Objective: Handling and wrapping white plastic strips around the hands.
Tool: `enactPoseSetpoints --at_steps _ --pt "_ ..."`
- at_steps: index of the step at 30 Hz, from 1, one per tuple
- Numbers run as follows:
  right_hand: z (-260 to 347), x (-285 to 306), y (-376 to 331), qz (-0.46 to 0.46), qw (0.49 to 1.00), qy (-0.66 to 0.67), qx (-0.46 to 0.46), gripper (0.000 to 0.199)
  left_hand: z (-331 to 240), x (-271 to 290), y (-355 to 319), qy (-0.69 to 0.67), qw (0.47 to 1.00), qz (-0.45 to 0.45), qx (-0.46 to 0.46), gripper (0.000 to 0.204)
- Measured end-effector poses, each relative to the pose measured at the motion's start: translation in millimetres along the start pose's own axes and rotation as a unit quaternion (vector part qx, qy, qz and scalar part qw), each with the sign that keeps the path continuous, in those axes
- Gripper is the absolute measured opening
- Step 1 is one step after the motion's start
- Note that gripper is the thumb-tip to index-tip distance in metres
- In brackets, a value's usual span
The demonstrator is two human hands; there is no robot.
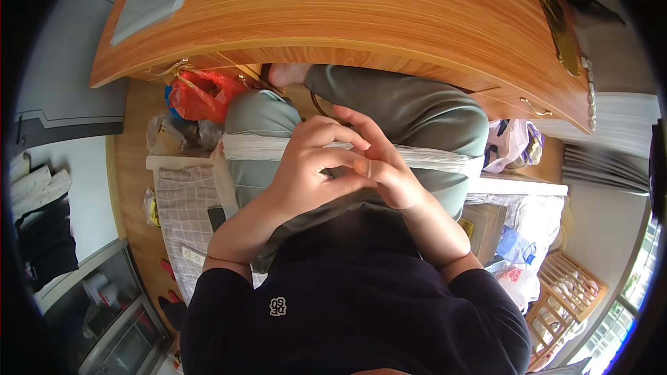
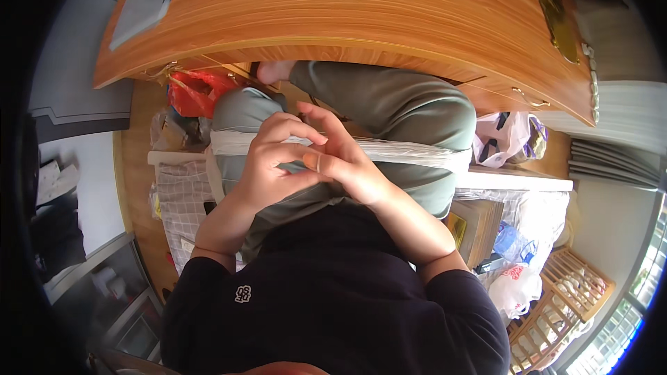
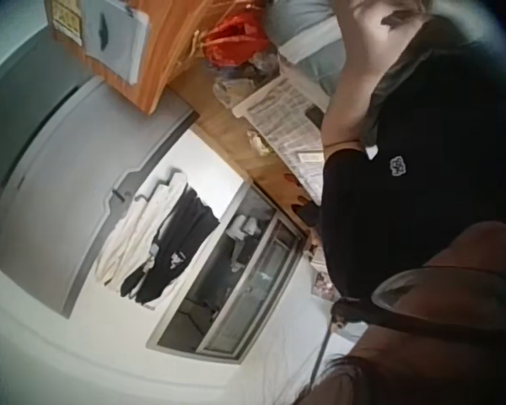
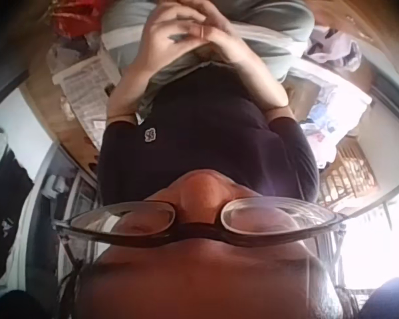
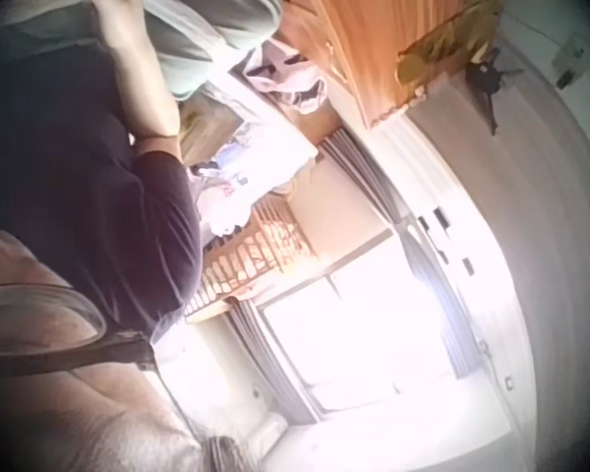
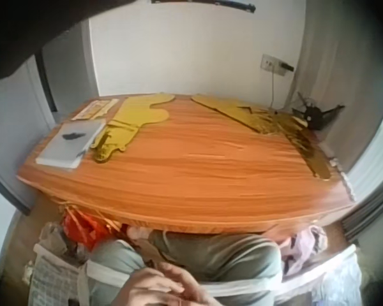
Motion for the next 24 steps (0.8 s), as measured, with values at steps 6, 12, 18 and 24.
enactPoseSetpoints --at_steps 6,12,18,24 --pt "-13 15 -2 -0.032 0.99 0.127 0.043 0.059 31 -3 -7 -0.037 0.993 -0.04 0.108 0.011" --pt "-37 23 -10 0.002 0.995 0.1 0.025 0.023 51 -11 -17 -0.338 0.898 -0.111 0.26 0.007" --pt "-48 25 -7 -0.002 0.986 0.157 -0.052 0.023 50 -20 -22 -0.448 0.831 -0.083 0.32 0.022" --pt "-44 38 -1 -0.028 0.961 0.254 -0.108 0.024 62 -22 -25 -0.404 0.848 -0.013 0.343 0.027"
Point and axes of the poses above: each hand's wrist, its own y-axis towards the middle knuckle, its own x-axis out of the back of the hand, z = x × y, the point moved 7 cm from there along y, towards the middle knuckle, and after that the axes turned 4 degrees about -z, right-handed, at the moved point
